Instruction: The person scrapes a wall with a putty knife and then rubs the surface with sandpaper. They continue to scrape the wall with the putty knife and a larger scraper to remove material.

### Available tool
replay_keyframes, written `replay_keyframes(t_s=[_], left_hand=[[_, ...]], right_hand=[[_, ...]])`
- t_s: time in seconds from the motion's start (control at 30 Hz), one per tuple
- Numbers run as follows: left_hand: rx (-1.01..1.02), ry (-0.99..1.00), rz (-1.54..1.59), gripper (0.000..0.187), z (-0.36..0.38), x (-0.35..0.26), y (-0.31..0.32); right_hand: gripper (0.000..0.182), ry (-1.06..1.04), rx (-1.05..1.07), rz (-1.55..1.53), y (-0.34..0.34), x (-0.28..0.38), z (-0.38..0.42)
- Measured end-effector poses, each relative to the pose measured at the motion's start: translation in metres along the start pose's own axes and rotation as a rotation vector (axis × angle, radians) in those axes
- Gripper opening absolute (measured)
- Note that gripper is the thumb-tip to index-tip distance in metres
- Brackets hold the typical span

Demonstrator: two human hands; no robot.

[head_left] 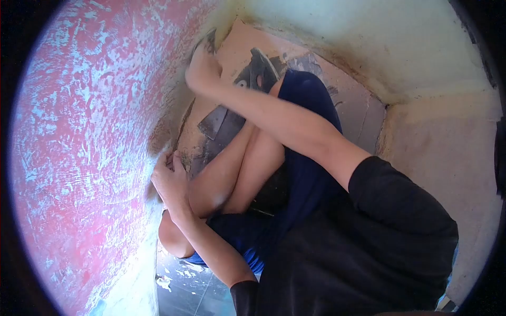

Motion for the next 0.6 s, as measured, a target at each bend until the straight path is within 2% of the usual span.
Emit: replay_keyframes(t_s=[0.07,0.17,0.2,0.23,0.3,0.33,0.37,0.43,0.47,0.53,0.57,0.6], left_hand=[[-0.007,0.018,-0.013,0.029,-0.005,-0.004,0.0],[-0.004,0.003,0.023,0.029,0.0,-0.01,-0.001],[0.002,-0.017,0.027,0.026,0.004,-0.008,-0.002],[-0.007,-0.036,0.035,0.024,0.005,-0.006,-0.006],[-0.023,-0.037,0.021,0.026,0.005,0.002,-0.008],[-0.024,-0.038,0.009,0.029,0.002,0.004,-0.006],[-0.033,-0.037,0.012,0.029,-0.002,0.002,-0.007],[-0.024,-0.034,0.025,0.029,-0.005,-0.002,-0.005],[-0.013,-0.035,0.022,0.029,-0.002,-0.002,-0.003],[-0.014,-0.043,0.034,0.029,0.004,0.0,-0.006],[-0.021,-0.042,0.035,0.029,0.005,0.001,-0.007],[-0.039,-0.001,0.013,0.026,0.006,-0.001,-0.008]], right_hand=[[0.075,-0.343,-0.375,0.149,0.019,0.008,0.045],[0.075,-0.228,-0.47,0.018,0.007,-0.001,-0.008],[0.077,-0.068,-0.204,-0.004,-0.007,0.0,-0.027],[0.077,-0.082,-0.199,-0.003,-0.003,0.003,-0.024],[0.051,-0.204,-0.512,-0.057,-0.017,0.003,-0.009],[0.056,-0.343,-0.686,0.028,0.003,0.001,0.011],[0.056,-0.354,-0.688,0.029,0.003,0.003,0.027],[0.071,-0.326,-0.351,0.101,0.017,0.004,0.038],[0.071,-0.316,-0.349,0.098,0.012,0.005,0.026],[0.085,-0.112,-0.355,-0.021,-0.004,0.002,-0.015],[0.085,-0.119,-0.356,-0.02,0.003,0.0,-0.007],[0.075,-0.195,-0.429,-0.009,0.008,-0.002,0.011]])
Point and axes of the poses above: each hand's wrist, its own z-axis away from the middle knuckle, its own y-axis out of the palm, x = y × z, the point moved 9 cm from there along -z, towards the middle knuckle, and after that the axes turned 13 degrees about y, right-handed, at the moved point
